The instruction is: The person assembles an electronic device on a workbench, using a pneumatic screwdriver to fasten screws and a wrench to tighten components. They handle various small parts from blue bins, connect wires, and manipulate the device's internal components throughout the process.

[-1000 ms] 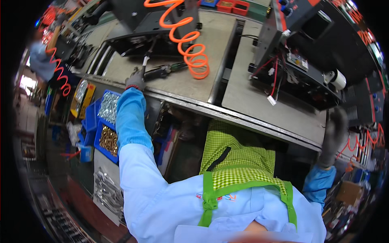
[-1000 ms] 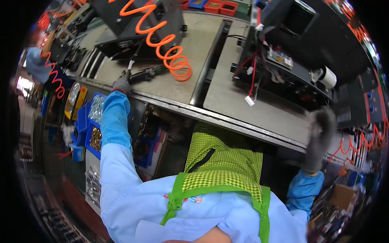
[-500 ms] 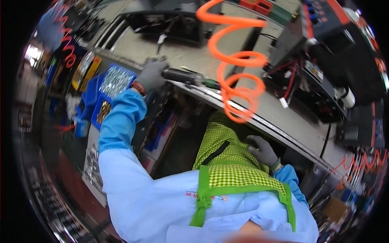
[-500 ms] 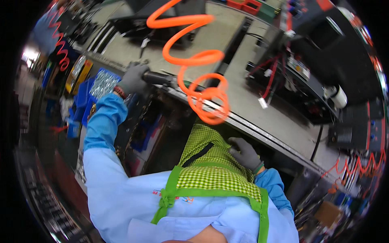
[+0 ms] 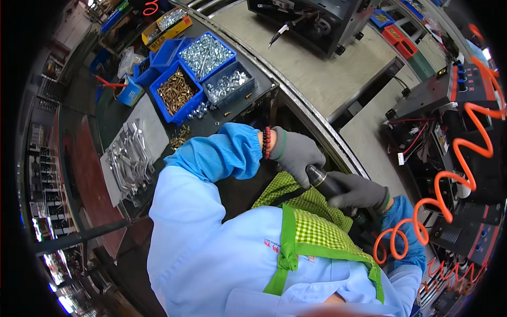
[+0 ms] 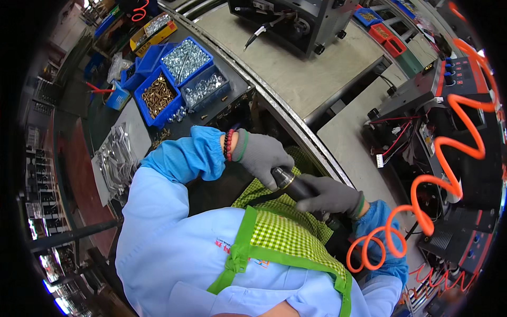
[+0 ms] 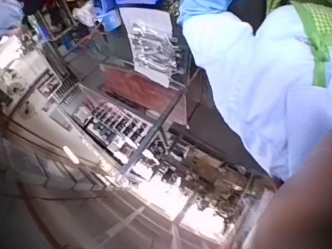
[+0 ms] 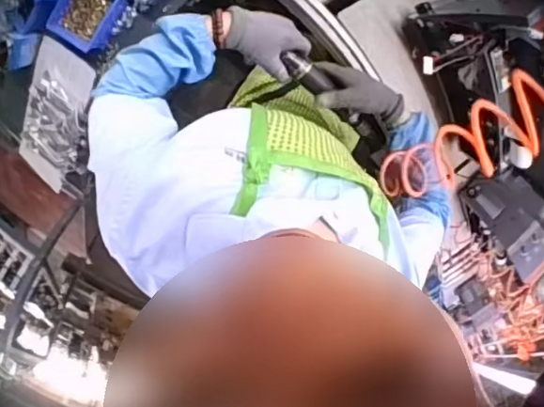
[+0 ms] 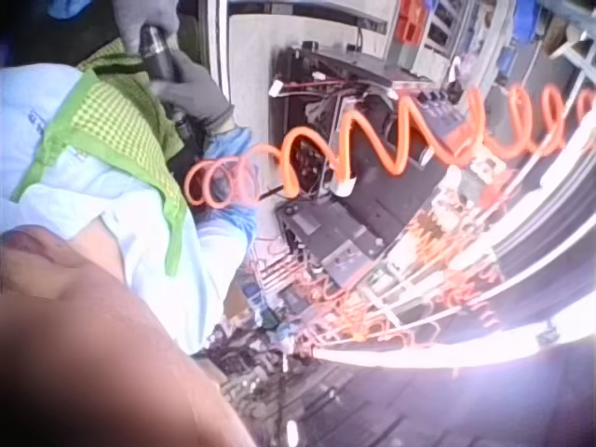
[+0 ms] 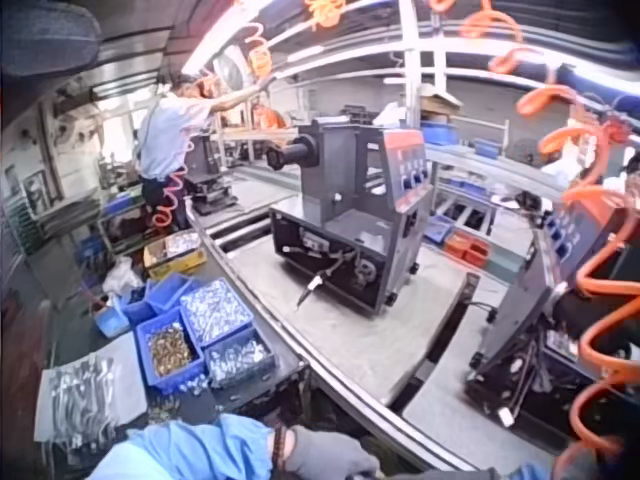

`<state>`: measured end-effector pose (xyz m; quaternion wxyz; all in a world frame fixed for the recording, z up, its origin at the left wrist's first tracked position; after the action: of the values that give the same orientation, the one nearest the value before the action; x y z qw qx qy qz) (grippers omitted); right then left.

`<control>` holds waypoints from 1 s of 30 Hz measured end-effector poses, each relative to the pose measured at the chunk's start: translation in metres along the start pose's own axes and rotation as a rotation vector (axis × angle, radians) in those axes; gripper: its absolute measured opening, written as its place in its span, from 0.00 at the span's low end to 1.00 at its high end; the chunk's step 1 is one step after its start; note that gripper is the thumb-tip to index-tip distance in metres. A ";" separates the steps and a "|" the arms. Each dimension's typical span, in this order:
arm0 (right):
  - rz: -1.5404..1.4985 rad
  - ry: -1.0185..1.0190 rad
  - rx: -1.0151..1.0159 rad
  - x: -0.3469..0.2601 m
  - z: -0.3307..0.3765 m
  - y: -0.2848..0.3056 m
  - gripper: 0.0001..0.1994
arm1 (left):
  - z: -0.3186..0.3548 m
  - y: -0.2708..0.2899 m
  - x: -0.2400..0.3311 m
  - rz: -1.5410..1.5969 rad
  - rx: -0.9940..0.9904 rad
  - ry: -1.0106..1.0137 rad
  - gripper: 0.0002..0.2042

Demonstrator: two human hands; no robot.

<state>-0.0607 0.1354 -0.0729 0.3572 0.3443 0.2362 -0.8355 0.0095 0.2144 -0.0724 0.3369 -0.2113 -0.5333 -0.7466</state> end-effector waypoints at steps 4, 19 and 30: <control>0.139 -0.101 0.016 0.024 -0.021 -0.015 0.26 | 0.000 -0.026 0.004 0.079 -0.025 -0.084 0.23; -0.574 0.355 0.540 0.074 0.009 0.066 0.20 | 0.281 -0.030 -0.188 -0.355 1.061 1.385 0.10; -0.889 0.565 0.610 0.117 0.020 0.077 0.18 | 0.251 0.000 -0.138 -0.394 1.387 1.001 0.09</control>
<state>-0.0697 0.0233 -0.1585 -0.2172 0.5080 0.1929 -0.8109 0.0930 0.4884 -0.0794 0.4487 0.4896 -0.6831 -0.3037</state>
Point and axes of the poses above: each hand's wrist, its own z-axis away from the middle knuckle, its own y-axis out of the back of the hand, x = y × z, the point moved 9 cm from there along -z, towards the middle knuckle, and after that the axes turned 1 degree about -x, right-handed, at the moved point
